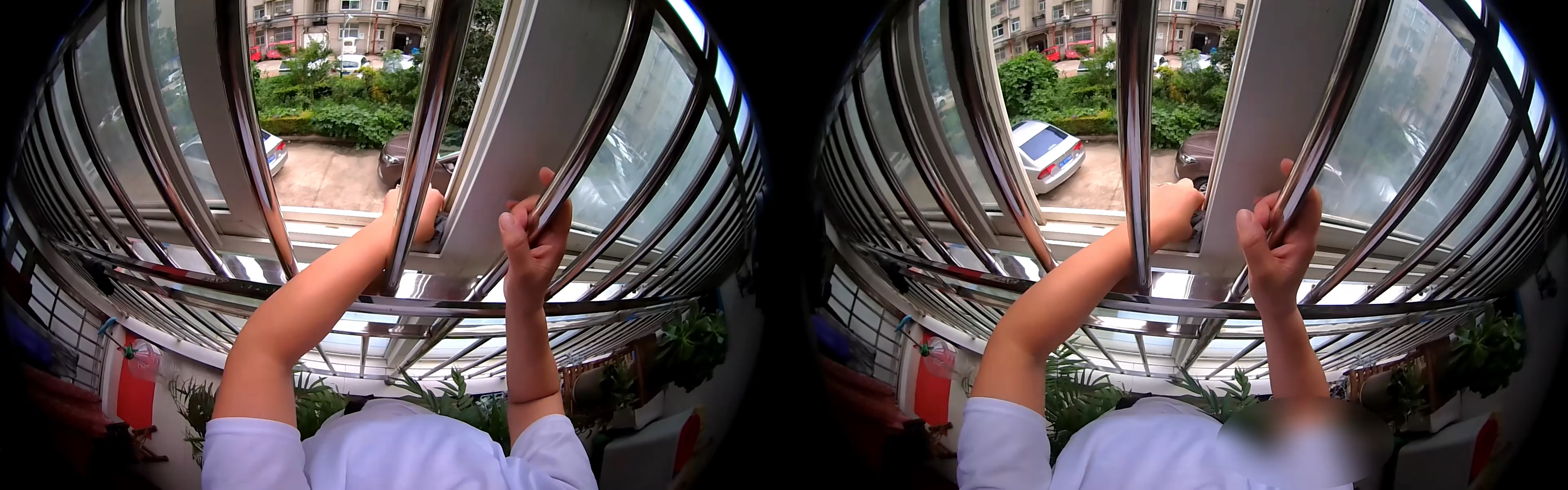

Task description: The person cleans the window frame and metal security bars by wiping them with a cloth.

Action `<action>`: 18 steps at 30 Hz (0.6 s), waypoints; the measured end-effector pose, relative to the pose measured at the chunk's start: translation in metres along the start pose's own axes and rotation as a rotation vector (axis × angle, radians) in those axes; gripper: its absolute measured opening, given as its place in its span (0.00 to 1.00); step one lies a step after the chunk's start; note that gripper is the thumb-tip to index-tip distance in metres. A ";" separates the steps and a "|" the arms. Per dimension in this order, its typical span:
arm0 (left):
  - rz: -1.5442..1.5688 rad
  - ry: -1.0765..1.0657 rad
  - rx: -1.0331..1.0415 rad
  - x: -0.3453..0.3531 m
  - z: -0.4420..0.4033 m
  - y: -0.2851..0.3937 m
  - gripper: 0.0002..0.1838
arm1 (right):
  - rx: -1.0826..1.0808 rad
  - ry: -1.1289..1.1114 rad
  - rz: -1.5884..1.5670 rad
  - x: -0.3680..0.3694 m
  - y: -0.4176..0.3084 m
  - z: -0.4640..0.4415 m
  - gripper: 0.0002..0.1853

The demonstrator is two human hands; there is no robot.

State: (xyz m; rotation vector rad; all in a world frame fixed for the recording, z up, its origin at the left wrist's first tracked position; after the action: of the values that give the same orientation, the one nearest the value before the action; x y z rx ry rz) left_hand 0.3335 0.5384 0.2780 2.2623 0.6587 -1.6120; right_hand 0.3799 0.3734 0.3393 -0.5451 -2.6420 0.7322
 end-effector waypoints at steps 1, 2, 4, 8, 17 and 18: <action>0.004 -0.002 -0.006 0.000 -0.003 -0.004 0.12 | 0.020 -0.003 -0.019 0.000 0.000 -0.001 0.31; -0.089 -0.151 -0.024 0.009 -0.010 -0.013 0.13 | 0.043 -0.019 -0.024 -0.001 0.000 0.000 0.31; -0.249 -0.331 -0.063 -0.002 0.002 -0.025 0.12 | 0.048 -0.012 -0.045 -0.001 0.000 0.000 0.31; -0.381 -0.372 -0.196 0.009 0.002 -0.061 0.15 | 0.052 0.023 -0.058 0.001 0.000 0.000 0.29; 0.127 0.020 -0.003 0.030 -0.017 -0.016 0.07 | 0.055 0.063 -0.095 -0.001 0.001 0.000 0.28; 0.193 0.031 -0.057 0.031 -0.013 -0.024 0.08 | 0.082 0.047 -0.128 -0.001 0.002 0.001 0.28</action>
State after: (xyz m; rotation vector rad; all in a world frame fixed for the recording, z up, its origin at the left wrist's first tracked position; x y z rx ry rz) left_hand 0.3404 0.5713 0.2536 2.2377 0.4711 -1.4516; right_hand 0.3805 0.3741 0.3370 -0.3633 -2.5630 0.7746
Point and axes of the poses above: each hand's wrist, its own z-axis away from the middle knuckle, its own x-axis out of the palm, y = z × x, the point moved 7 cm from there along -z, towards the middle knuckle, and after that the axes turned 15 degrees about -z, right-handed, at the moved point
